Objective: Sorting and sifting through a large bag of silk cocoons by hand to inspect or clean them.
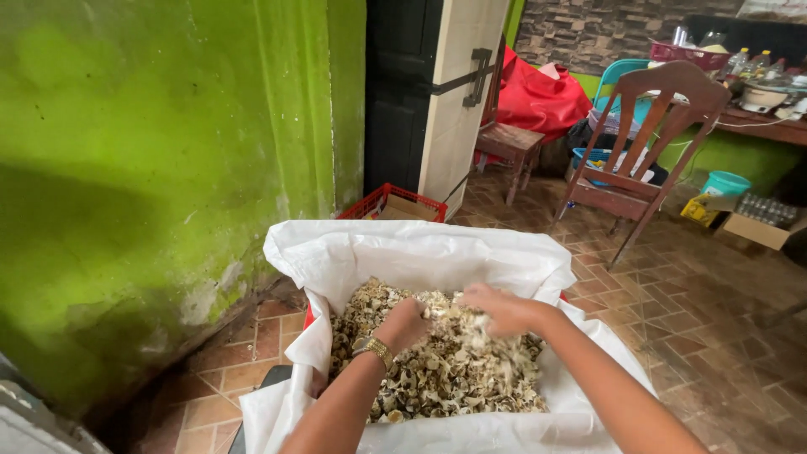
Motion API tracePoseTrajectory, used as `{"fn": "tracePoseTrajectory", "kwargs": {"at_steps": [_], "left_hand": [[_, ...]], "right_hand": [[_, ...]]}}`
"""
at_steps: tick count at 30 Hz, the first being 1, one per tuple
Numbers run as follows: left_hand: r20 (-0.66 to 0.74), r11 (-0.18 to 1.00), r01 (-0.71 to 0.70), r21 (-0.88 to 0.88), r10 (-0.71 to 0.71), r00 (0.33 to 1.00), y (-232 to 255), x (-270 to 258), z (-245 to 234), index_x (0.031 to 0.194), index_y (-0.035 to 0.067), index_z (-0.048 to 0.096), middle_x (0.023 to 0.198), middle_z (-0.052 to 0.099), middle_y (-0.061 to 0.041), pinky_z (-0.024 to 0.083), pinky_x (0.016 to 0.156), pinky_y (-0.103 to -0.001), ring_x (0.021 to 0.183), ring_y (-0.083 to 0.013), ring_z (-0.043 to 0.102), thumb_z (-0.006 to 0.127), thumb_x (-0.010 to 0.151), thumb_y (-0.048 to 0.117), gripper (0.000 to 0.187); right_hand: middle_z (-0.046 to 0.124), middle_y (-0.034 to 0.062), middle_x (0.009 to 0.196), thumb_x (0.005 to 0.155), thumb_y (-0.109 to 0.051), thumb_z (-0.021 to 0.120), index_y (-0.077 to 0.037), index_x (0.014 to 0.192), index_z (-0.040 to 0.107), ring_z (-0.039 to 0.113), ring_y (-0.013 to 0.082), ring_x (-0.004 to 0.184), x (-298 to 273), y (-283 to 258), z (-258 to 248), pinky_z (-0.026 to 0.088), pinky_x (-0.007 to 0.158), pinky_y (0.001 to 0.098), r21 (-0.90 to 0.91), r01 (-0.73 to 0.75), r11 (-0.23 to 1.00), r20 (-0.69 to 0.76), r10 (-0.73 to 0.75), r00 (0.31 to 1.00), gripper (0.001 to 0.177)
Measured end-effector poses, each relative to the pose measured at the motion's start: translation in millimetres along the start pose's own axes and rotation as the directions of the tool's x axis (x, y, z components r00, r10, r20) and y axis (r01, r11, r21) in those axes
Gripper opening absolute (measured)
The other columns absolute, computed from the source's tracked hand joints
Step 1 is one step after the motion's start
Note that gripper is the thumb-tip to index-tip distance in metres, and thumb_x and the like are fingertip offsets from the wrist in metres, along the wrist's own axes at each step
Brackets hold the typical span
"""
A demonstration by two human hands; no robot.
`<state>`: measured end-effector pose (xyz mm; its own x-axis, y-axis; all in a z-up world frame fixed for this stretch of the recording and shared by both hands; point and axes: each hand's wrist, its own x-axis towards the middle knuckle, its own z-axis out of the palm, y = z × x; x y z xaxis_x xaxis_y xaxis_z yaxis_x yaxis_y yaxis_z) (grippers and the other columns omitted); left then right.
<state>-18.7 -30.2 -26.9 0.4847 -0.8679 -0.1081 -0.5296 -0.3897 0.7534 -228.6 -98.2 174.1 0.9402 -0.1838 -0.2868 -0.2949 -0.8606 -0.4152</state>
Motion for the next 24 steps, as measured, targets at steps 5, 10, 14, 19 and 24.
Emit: {"fn": "tracePoseTrajectory", "kwargs": {"at_steps": [5,10,14,19,24], "left_hand": [[0.140,0.821,-0.296,0.489,0.262,0.955,-31.4,38.2,6.0,0.090,0.011,0.057,0.073,0.059,-0.004,0.049,0.067,-0.030,0.066,-0.0143,0.056,0.059,0.099,0.012,0.009],[0.163,0.840,-0.369,0.398,0.331,0.929,27.3,-23.4,-33.8,0.114,-0.002,0.065,0.092,0.072,-0.021,0.065,0.077,-0.048,0.093,-0.0407,0.075,0.074,0.093,0.012,0.026],[0.086,0.949,-0.021,-0.313,0.051,0.995,55.3,-35.0,-39.8,0.122,-0.012,0.059,0.096,0.075,-0.027,0.065,0.078,-0.049,0.088,-0.0372,0.078,0.062,0.091,0.007,0.036],[0.009,0.742,0.051,-0.669,-0.061,0.998,64.0,-61.9,-13.8,0.134,-0.021,0.055,0.112,0.070,-0.040,0.062,0.084,-0.055,0.099,-0.0481,0.073,0.070,0.092,0.003,0.051],[-0.140,0.977,-0.108,-0.182,0.083,0.987,51.3,-47.6,-1.2,0.114,-0.002,0.072,0.091,0.074,-0.020,0.065,0.074,-0.044,0.084,-0.0299,0.079,0.080,0.092,0.027,0.038]], "right_hand": [[0.043,0.0214,0.153,0.094,-0.018,0.065,-0.011,0.156,0.042,0.047,0.0399,0.139,22.0,-20.0,26.2,0.045,0.111,0.0544,0.257,0.086,0.963,-0.178,-0.041,0.983,0.066],[0.036,0.0144,0.157,0.101,-0.013,0.062,-0.011,0.162,0.028,0.038,0.0358,0.144,84.2,48.9,99.0,0.033,0.121,0.0534,0.354,0.253,0.900,-0.361,-0.118,0.925,0.070],[0.072,0.0027,0.119,0.095,-0.003,0.048,-0.021,0.121,0.071,0.066,0.0259,0.118,88.4,76.1,95.1,0.054,0.105,0.0408,0.002,0.236,0.972,-0.609,-0.186,0.771,0.039],[0.068,0.0238,0.125,0.098,0.008,0.036,-0.006,0.135,0.062,0.066,0.0410,0.117,53.1,49.6,85.3,0.052,0.105,0.0502,0.080,0.086,0.993,-0.534,-0.030,0.845,0.048],[0.049,-0.0017,0.052,0.100,-0.013,0.039,-0.017,0.136,0.057,0.037,0.0116,0.038,92.8,79.8,95.7,0.040,0.041,0.0258,0.457,-0.020,0.889,-0.385,0.218,0.897,0.041]]}}
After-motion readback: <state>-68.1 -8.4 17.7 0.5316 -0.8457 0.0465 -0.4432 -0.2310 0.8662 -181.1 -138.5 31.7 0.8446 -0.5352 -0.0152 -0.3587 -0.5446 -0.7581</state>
